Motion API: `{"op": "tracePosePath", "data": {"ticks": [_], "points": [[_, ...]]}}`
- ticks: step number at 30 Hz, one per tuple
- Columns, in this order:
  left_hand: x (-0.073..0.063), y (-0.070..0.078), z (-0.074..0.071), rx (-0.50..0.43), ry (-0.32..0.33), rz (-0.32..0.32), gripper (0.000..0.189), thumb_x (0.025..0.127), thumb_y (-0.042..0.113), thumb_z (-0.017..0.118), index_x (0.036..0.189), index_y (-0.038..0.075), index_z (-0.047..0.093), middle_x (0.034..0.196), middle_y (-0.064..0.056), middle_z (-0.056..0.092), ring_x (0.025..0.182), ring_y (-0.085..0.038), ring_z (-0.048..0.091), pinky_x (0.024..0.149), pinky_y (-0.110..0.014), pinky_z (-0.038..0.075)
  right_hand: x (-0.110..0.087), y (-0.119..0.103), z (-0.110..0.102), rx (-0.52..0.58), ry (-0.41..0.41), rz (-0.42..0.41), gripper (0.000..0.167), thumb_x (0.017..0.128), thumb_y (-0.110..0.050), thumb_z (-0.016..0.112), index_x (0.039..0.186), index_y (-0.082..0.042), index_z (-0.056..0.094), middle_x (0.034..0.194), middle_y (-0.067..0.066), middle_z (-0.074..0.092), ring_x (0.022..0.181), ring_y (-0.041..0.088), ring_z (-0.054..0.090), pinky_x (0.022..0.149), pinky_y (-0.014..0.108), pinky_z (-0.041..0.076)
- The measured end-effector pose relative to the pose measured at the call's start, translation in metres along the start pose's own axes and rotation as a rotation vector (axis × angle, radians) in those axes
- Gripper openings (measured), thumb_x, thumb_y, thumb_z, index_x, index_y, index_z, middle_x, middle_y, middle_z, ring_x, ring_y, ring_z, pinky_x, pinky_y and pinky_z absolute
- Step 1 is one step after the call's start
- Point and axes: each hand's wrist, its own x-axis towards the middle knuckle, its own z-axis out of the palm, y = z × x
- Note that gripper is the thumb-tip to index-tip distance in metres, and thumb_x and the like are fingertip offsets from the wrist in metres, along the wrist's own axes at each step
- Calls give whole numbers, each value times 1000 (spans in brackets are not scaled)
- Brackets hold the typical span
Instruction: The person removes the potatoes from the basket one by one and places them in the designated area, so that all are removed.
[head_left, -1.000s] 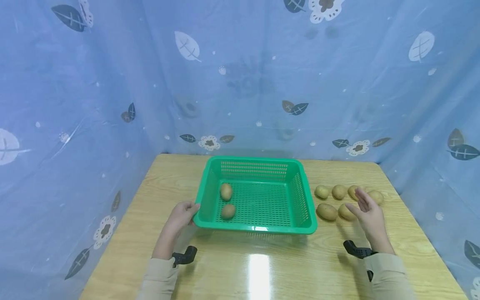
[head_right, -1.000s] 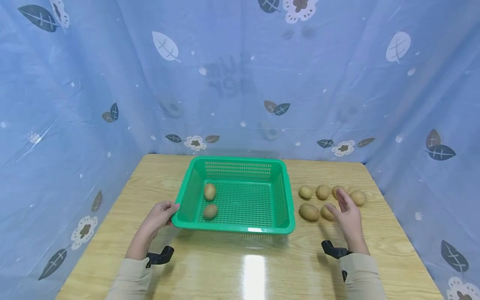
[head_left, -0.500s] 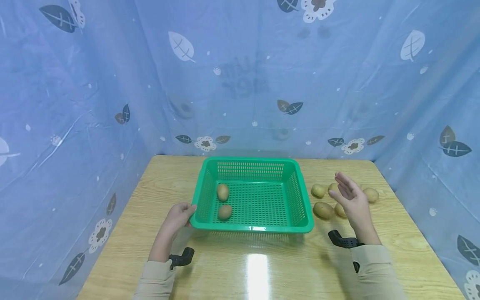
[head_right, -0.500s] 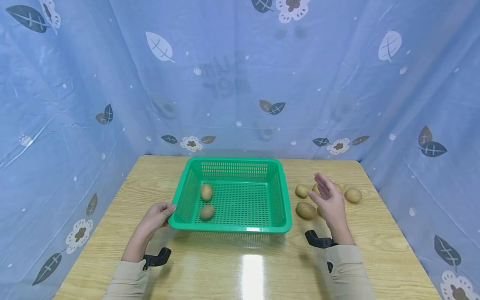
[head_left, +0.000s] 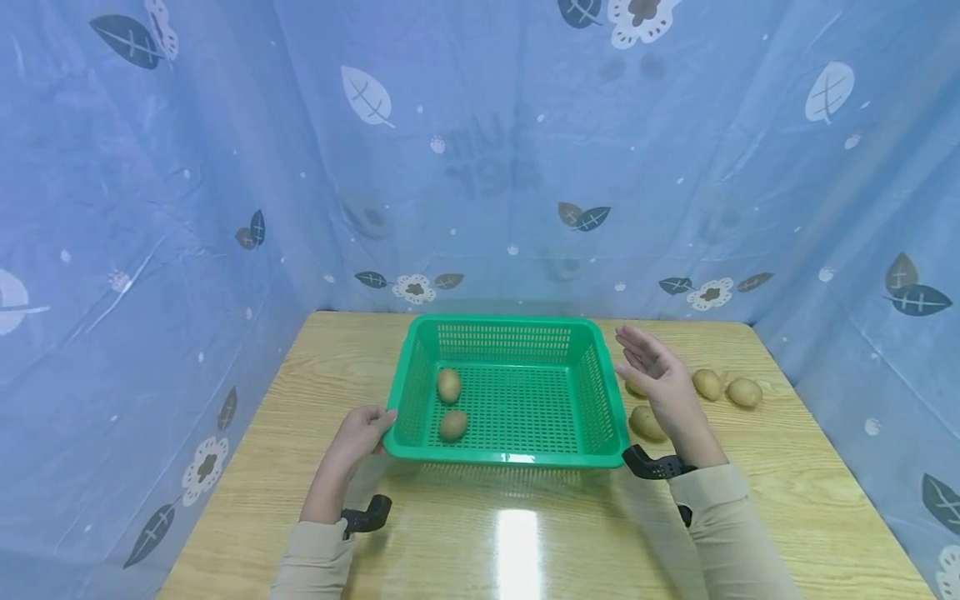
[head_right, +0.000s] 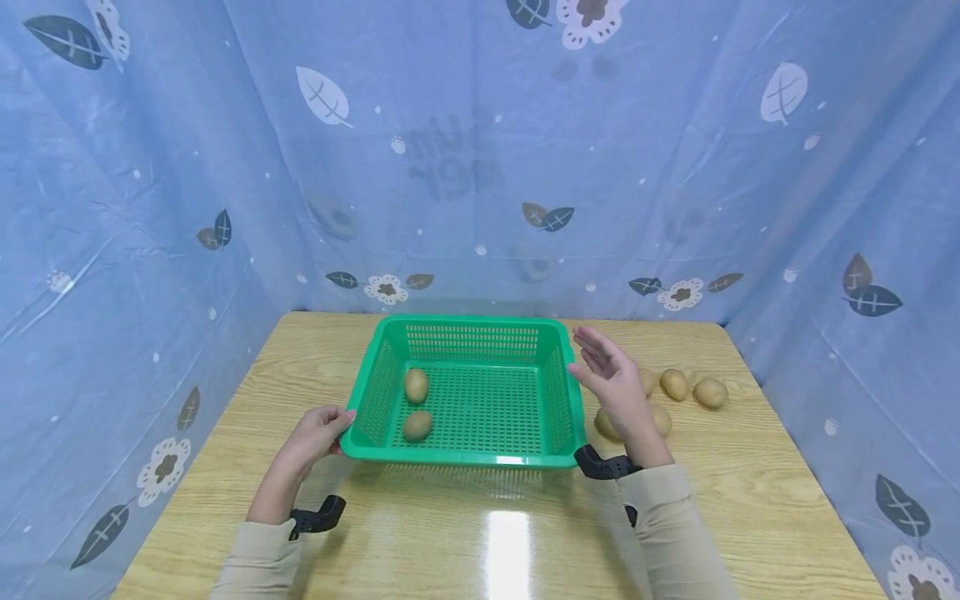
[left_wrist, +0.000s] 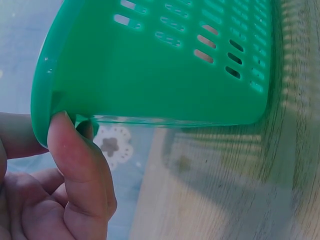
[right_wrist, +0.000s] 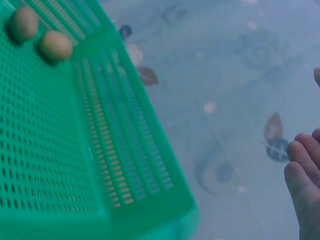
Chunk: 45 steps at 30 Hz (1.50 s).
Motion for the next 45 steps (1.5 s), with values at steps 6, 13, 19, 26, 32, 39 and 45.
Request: {"op": "tracePosePath", "data": {"ticks": [6, 13, 19, 26, 32, 39, 45], "points": [[-2, 0, -1, 0, 9, 0, 32, 101, 17, 44, 103, -10, 60, 81, -8, 60, 69, -15, 55, 65, -27, 47, 14, -1, 21, 7, -55, 15, 60, 94, -12, 59, 146, -4, 31, 151, 17, 33, 138, 18, 35, 105, 16, 34], [-1, 0, 1, -6, 20, 1, 31, 101, 18, 45, 102, -9, 61, 83, -10, 61, 70, -15, 56, 65, -28, 48, 33, 3, 43, 36, -130, 40, 61, 94, -17, 60, 147, -8, 31, 151, 13, 33, 140, 25, 32, 104, 17, 37], [-2, -1, 3, -4, 27, -3, 31, 100, 18, 45, 103, -9, 61, 84, -10, 61, 71, -16, 56, 65, -28, 48, 46, 9, 63, 79, -180, 38, 60, 94, -14, 60, 146, -7, 32, 151, 13, 33, 140, 27, 32, 109, 26, 33], [-1, -2, 2, 3, 32, 2, 30, 101, 18, 44, 102, -8, 61, 83, -9, 61, 71, -16, 56, 66, -28, 48, 55, 12, 81, 116, -222, 29, 60, 94, -14, 59, 147, -10, 32, 152, 12, 33, 140, 24, 32, 109, 24, 33], [-1, -1, 2, 6, 44, 2, 30, 100, 18, 46, 101, -8, 61, 82, -9, 61, 70, -16, 56, 65, -28, 48, 62, 15, 95, 136, -260, 9, 59, 94, -17, 61, 146, -14, 34, 152, 7, 34, 140, 20, 32, 111, 27, 31], [0, -1, 4, -2, 46, -10, 30, 100, 19, 46, 103, -7, 62, 80, -9, 63, 69, -15, 58, 65, -29, 49, 72, 16, 110, 165, -303, -17, 59, 94, -12, 59, 147, -10, 32, 153, 11, 31, 140, 21, 31, 115, 42, 23], [0, -3, 5, 1, 49, -8, 30, 100, 19, 47, 101, -7, 63, 81, -9, 62, 69, -16, 58, 66, -29, 49, 75, 0, 124, 146, -333, 4, 58, 95, -6, 55, 147, -8, 30, 153, 12, 30, 142, 25, 29, 115, 38, 25]]}}
